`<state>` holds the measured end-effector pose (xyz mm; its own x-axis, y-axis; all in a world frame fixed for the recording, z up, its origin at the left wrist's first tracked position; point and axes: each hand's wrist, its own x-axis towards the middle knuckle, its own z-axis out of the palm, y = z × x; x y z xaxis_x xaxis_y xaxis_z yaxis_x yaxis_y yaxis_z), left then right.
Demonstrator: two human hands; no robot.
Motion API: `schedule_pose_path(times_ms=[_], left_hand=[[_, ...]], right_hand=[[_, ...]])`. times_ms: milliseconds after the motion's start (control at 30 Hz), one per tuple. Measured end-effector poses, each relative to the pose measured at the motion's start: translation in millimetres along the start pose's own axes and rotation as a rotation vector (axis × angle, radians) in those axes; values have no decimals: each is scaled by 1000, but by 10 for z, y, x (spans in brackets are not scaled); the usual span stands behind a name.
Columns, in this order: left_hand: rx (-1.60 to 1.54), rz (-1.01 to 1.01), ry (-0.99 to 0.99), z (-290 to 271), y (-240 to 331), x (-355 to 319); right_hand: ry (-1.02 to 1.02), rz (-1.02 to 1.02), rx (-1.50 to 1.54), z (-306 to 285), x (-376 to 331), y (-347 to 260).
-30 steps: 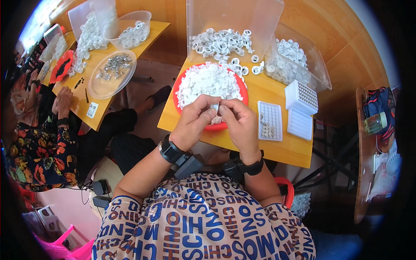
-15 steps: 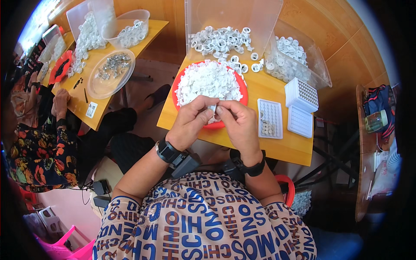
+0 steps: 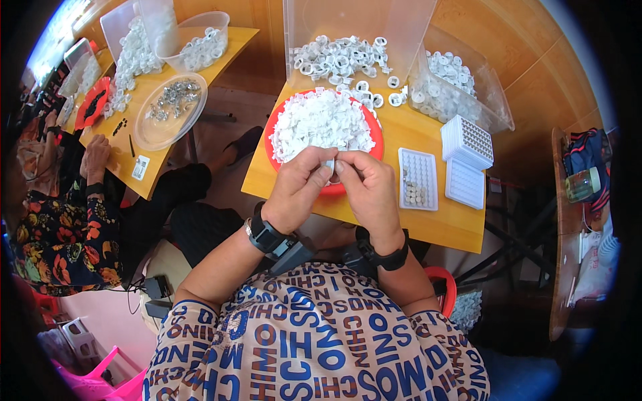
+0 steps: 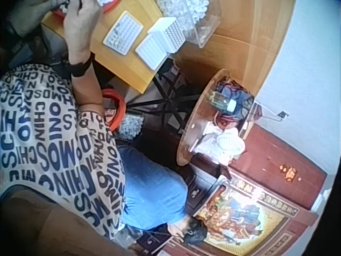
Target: Assemble small white plastic components by inserting metal pins and connecting pieces.
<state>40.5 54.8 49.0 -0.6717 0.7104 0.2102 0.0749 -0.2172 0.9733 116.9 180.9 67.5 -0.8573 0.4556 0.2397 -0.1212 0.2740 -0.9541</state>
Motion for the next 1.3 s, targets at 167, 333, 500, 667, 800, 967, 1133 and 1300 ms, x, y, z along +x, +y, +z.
schedule_pose_path(times_ms=[167, 333, 500, 667, 800, 967, 1133, 1300], left_hand=[[167, 117, 35, 3, -104, -15], [243, 139, -18, 18, -68, -32], [219, 222, -49, 133, 26, -61], [-240, -33, -136, 6, -35, 38], [-662, -224, -176, -152, -139, 152], [-799, -257, -149, -134, -120, 174], [-899, -346, -283, -206, -225, 200], [-877, -323, -260, -194, -228, 185]], right_hand=[[-20, -12, -19, -15, 0, 13], [-33, -18, -30, -26, 32, 61], [-32, -19, -1, -119, 102, 23], [41, 35, 20, -140, 97, -40], [78, -183, 42, -153, 71, 30], [-11, -367, -186, -195, 25, -120], [-47, -465, -283, -195, 47, -54], [-61, -634, -434, -176, 89, -37]])
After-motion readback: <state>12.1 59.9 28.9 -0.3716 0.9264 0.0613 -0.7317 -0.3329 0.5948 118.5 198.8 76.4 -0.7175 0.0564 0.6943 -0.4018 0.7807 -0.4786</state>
